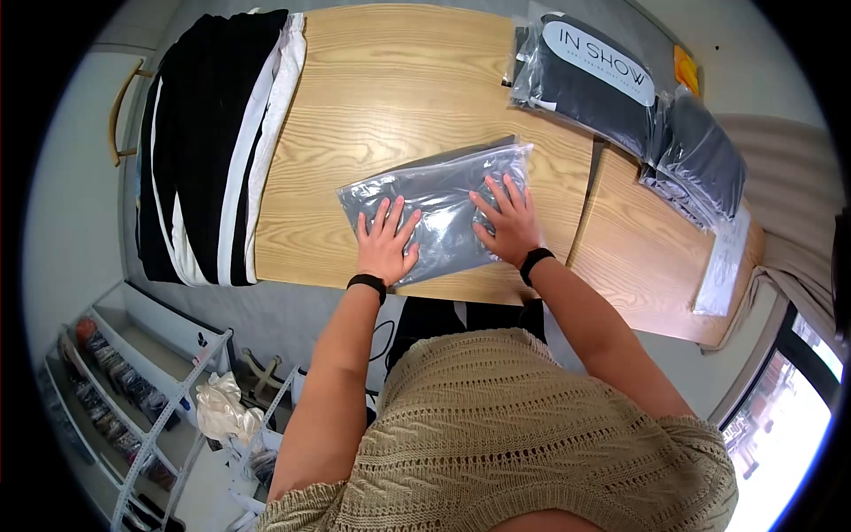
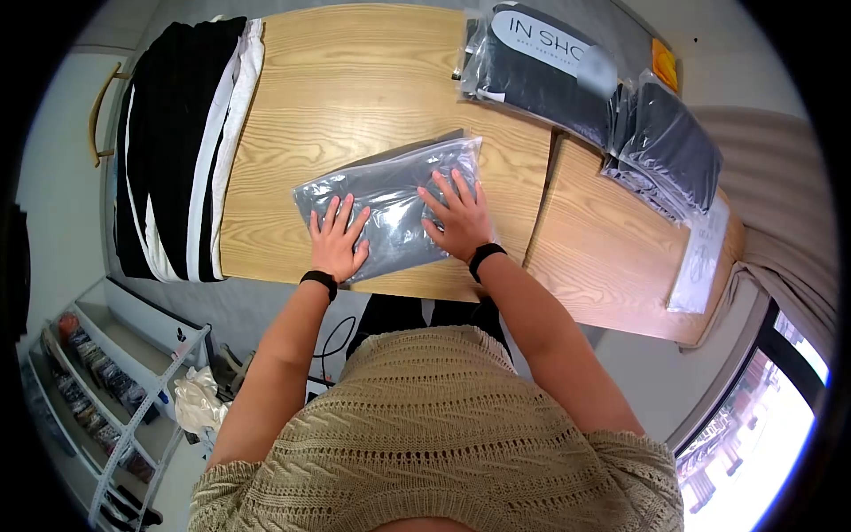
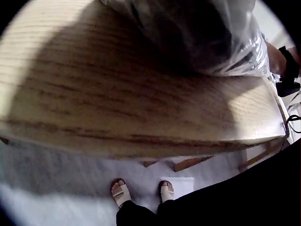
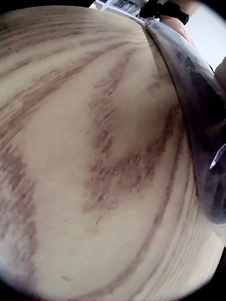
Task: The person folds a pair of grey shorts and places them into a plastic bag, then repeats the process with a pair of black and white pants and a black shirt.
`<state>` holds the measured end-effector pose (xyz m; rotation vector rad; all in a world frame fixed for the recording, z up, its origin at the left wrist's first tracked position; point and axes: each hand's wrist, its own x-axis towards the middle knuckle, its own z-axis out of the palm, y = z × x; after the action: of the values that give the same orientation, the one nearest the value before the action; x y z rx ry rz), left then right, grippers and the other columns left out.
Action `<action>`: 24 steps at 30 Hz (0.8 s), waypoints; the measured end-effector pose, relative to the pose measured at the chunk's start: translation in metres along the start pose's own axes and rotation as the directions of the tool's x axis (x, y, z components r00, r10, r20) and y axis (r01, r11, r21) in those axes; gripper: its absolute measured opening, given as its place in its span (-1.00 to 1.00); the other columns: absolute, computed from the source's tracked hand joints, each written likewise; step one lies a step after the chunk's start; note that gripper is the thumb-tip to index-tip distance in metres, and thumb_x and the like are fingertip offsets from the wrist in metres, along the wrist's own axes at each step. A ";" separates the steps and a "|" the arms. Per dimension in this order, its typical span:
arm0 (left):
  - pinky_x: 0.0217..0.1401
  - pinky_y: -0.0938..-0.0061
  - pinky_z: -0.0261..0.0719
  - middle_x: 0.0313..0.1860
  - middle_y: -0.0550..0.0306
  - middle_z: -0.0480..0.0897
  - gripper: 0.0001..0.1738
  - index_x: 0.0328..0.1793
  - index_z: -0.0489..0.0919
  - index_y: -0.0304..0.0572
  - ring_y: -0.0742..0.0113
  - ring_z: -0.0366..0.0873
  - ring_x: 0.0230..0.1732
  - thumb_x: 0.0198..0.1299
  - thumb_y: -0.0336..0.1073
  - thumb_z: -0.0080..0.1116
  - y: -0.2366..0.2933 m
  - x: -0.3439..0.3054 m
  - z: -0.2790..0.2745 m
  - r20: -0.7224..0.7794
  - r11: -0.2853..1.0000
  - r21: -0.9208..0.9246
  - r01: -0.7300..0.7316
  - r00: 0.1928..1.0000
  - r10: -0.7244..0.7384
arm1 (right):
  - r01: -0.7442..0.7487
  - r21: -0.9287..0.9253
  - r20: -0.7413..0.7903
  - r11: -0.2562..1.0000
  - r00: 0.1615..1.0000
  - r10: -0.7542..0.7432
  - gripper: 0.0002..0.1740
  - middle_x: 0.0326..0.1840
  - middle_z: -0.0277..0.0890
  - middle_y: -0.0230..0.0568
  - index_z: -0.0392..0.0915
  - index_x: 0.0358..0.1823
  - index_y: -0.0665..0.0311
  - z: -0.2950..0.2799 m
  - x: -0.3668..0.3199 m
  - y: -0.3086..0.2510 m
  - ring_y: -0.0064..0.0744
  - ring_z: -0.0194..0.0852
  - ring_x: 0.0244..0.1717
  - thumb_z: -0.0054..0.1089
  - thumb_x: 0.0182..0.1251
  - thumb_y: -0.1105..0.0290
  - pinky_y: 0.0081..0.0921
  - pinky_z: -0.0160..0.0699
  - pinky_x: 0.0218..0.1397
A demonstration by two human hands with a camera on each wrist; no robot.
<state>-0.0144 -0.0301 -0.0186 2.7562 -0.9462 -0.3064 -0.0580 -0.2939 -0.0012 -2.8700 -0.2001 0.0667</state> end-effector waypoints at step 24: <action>0.33 0.21 0.28 0.43 0.05 0.21 -0.35 0.34 0.29 -0.17 0.02 0.09 0.45 0.04 -0.38 0.09 0.007 -0.086 0.003 -0.056 0.995 0.032 -0.096 0.994 0.098 | -0.138 0.284 -0.107 0.949 0.979 0.175 -0.37 0.38 0.13 -0.01 0.46 0.13 0.01 -0.006 -0.091 -0.004 0.14 -0.02 0.42 0.00 -0.03 0.69 -0.16 0.16 0.40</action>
<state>-0.0854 0.0175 -0.0084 2.7181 -1.0741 -0.1968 -0.1487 -0.3047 0.0078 -2.5946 0.0605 -0.0591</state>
